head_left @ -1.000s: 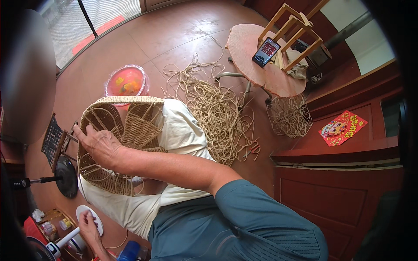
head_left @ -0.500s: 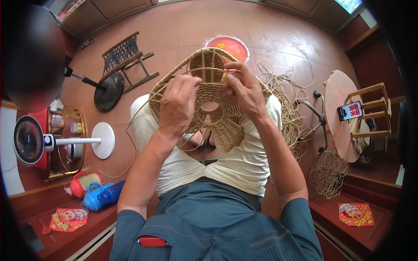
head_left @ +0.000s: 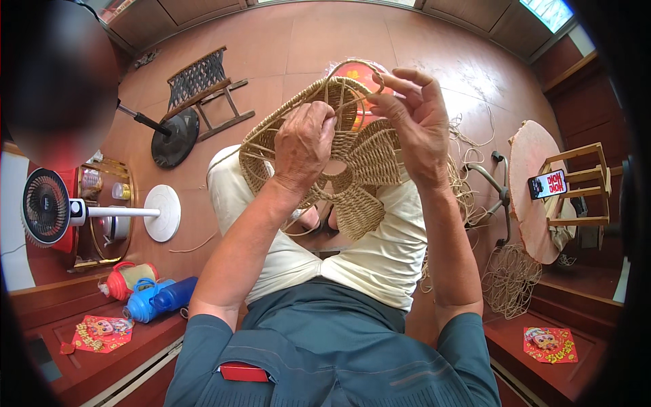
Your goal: The person is weaving a decorative basket using light-colored rattan or similar fiber.
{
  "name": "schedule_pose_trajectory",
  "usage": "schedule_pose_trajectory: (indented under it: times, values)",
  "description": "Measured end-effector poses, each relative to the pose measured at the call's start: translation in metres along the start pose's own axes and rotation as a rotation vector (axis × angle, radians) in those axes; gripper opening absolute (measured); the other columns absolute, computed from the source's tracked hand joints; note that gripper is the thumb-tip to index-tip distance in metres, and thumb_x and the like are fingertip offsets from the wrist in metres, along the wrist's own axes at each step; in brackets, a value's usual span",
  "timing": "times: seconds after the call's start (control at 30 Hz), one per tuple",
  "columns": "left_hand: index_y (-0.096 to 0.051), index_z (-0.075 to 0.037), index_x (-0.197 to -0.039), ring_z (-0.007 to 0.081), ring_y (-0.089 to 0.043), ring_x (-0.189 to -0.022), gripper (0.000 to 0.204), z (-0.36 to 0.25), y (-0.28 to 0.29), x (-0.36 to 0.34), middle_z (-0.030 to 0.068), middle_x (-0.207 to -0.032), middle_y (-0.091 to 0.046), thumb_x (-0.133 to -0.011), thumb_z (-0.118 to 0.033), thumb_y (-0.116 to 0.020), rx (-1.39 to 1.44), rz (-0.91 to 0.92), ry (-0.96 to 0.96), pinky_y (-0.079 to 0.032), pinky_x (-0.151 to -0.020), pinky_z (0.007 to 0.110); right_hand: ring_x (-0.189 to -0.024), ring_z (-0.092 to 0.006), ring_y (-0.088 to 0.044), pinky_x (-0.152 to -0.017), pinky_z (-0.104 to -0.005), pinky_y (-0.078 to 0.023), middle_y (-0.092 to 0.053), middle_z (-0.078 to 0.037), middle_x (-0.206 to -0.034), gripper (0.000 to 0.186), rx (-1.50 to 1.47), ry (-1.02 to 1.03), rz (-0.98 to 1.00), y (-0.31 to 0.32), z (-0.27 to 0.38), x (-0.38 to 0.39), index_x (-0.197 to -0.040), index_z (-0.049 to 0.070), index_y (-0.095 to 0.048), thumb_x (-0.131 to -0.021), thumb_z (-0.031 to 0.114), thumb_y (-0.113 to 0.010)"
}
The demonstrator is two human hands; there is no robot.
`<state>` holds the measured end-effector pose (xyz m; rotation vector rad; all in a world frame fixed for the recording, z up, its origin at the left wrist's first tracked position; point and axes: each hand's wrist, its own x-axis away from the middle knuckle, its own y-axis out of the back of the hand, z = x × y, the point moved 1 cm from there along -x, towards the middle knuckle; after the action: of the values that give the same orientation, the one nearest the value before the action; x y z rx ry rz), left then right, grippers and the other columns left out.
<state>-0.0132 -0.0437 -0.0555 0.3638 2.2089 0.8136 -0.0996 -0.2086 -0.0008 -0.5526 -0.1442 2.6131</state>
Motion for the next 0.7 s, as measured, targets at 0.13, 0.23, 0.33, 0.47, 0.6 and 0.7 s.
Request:
schedule_pose_trajectory:
  times: [0.13, 0.23, 0.33, 0.47, 0.6, 0.7]
  values:
    - [-0.068, -0.006, -0.104, 0.0321, -0.066, -0.096, 0.007, 0.003, -0.003, 0.005, 0.0119, -0.098, -0.066, -0.098, -0.009, -0.070, -0.082, -0.061, -0.136, -0.055, -0.088, 0.044, -0.099, -0.0165, -0.076, -0.084, -0.0323, -0.063, -0.076, -0.014, -0.117, 0.047, 0.315, -0.086, 0.089, 0.002, -0.029, 0.019, -0.149, 0.006, -0.049, -0.105, 0.003, -0.068]
    - [-0.070, -0.004, -0.103, 0.0320, -0.064, -0.099, 0.007, 0.001, -0.001, 0.012, 0.0136, -0.101, -0.064, -0.098, -0.007, -0.067, -0.136, 0.012, -0.152, -0.054, -0.090, 0.042, -0.093, -0.0296, -0.079, -0.081, -0.0430, -0.064, -0.078, -0.017, -0.116, 0.065, 0.673, 0.049, 0.131, -0.006, -0.043, 0.029, -0.162, 0.013, -0.042, -0.102, 0.000, -0.065]
    - [-0.072, -0.001, -0.101, 0.0336, -0.062, -0.100, 0.010, -0.010, 0.000, 0.011, 0.0154, -0.103, -0.062, -0.097, -0.006, -0.064, -0.116, 0.046, -0.101, -0.052, -0.092, 0.045, -0.093, -0.0434, -0.077, -0.082, -0.0529, -0.062, -0.076, -0.022, -0.117, 0.077, 0.852, 0.148, 0.146, -0.015, -0.046, 0.027, -0.171, 0.020, -0.030, -0.102, 0.000, -0.058]
    - [-0.074, 0.000, -0.105, 0.0380, -0.060, -0.105, 0.017, -0.001, -0.006, 0.010, 0.0171, -0.106, -0.062, -0.095, -0.006, -0.062, -0.097, 0.060, -0.143, -0.051, -0.095, 0.051, -0.099, -0.0515, -0.074, -0.086, -0.0573, -0.059, -0.072, -0.033, -0.118, 0.089, 0.841, -0.153, 0.249, -0.022, -0.043, 0.007, -0.172, 0.014, -0.024, -0.092, 0.003, -0.060]
    - [-0.074, 0.001, -0.114, 0.0379, -0.065, -0.112, 0.021, 0.010, 0.007, 0.013, 0.0181, -0.113, -0.067, -0.098, -0.010, -0.064, -0.108, 0.122, -0.072, -0.051, -0.098, 0.049, -0.105, -0.0502, -0.071, -0.098, -0.0569, -0.056, -0.066, -0.034, -0.130, 0.100, 0.761, -0.009, 0.245, -0.033, -0.063, 0.012, -0.173, 0.005, -0.012, -0.089, 0.003, -0.065]
    - [-0.072, -0.002, -0.113, 0.0379, -0.065, -0.107, 0.017, -0.002, 0.012, 0.013, 0.0172, -0.111, -0.067, -0.098, -0.005, -0.065, -0.049, 0.112, -0.078, -0.051, -0.096, 0.051, -0.090, -0.0483, -0.071, -0.075, -0.0529, -0.060, -0.067, -0.031, -0.117, 0.087, 0.797, 0.166, 0.083, -0.034, -0.064, 0.022, -0.170, 0.002, -0.021, -0.094, 0.006, -0.063]
